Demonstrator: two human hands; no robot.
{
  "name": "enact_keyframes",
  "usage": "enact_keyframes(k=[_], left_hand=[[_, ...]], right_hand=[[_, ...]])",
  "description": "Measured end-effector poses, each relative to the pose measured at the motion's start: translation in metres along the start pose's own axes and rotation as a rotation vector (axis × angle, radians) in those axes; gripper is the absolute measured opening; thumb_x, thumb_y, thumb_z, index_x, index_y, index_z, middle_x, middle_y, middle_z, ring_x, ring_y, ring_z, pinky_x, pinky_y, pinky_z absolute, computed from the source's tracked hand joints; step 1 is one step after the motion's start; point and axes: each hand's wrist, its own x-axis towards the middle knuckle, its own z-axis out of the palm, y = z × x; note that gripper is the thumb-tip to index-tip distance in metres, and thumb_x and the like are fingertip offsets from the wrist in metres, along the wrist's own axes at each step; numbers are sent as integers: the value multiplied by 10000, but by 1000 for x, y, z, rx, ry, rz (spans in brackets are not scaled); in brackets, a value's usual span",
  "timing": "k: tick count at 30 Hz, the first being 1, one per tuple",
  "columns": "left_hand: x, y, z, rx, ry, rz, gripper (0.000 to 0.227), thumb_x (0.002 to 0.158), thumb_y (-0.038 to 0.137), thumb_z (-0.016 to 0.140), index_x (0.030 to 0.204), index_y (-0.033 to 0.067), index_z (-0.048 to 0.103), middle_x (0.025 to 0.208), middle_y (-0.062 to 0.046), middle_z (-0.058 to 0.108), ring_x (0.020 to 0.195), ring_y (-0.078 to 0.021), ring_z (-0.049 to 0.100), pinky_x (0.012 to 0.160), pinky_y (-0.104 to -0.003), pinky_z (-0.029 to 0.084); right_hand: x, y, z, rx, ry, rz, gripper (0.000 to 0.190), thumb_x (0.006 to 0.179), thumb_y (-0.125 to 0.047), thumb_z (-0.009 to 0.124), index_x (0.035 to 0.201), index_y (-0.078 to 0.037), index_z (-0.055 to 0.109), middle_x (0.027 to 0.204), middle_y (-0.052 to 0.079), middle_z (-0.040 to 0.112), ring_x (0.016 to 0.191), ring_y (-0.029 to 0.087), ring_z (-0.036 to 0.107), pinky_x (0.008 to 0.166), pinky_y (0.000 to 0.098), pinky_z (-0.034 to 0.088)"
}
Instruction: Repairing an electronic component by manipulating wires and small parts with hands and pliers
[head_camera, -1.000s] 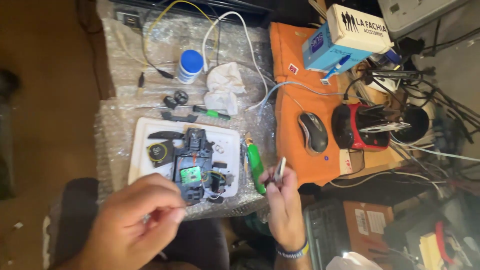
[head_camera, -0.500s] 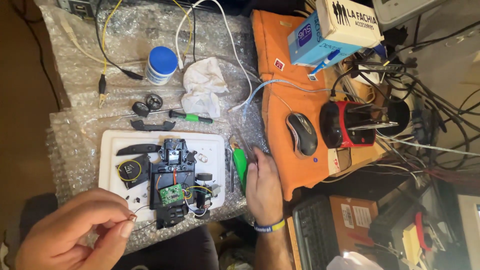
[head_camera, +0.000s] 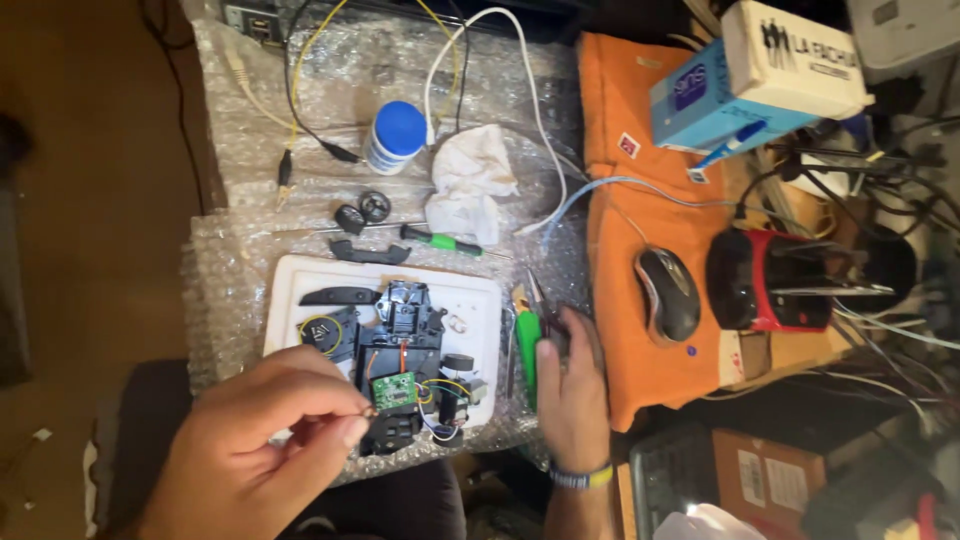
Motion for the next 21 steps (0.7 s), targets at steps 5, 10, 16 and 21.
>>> enact_keyframes(k=[5, 10, 16, 21], left_hand=[[13, 7, 21, -120, -77, -30, 35, 868, 134, 699, 846, 132, 727, 740, 9, 694, 589, -97, 573, 520, -236, 446], [12, 3, 44, -231, -122, 32, 116, 941, 200, 655, 913, 117, 731, 777, -27, 664, 578, -112, 577, 527, -245, 463], [14, 0, 48, -224, -97, 77, 156, 971, 229, 641, 922, 105, 722, 810, -44, 635, 577, -110, 575, 539, -222, 481], [16, 9, 50, -246, -26, -159, 109, 873, 143, 675, 770, 109, 688, 697, 1, 632, 547, -103, 533, 512, -259, 430]], right_hand=[[-40, -72, -10, 140, 57, -502, 386, 1022, -339, 557, 1248, -39, 647, 1215, 159, 693, 1127, 303, 671, 1011, 403, 531], [-42, -102, -12, 648, -97, -503, 359, 953, -361, 720, 1056, -18, 689, 843, 123, 718, 662, 163, 634, 620, 249, 533], [-42, -91, -13, 882, -313, -274, 213, 938, -218, 751, 935, -9, 706, 831, 130, 747, 697, 165, 683, 635, 254, 529], [-53, -82, -6, 1157, -295, 34, 204, 919, -105, 757, 1020, 51, 671, 939, 191, 756, 787, 186, 715, 737, 272, 580]])
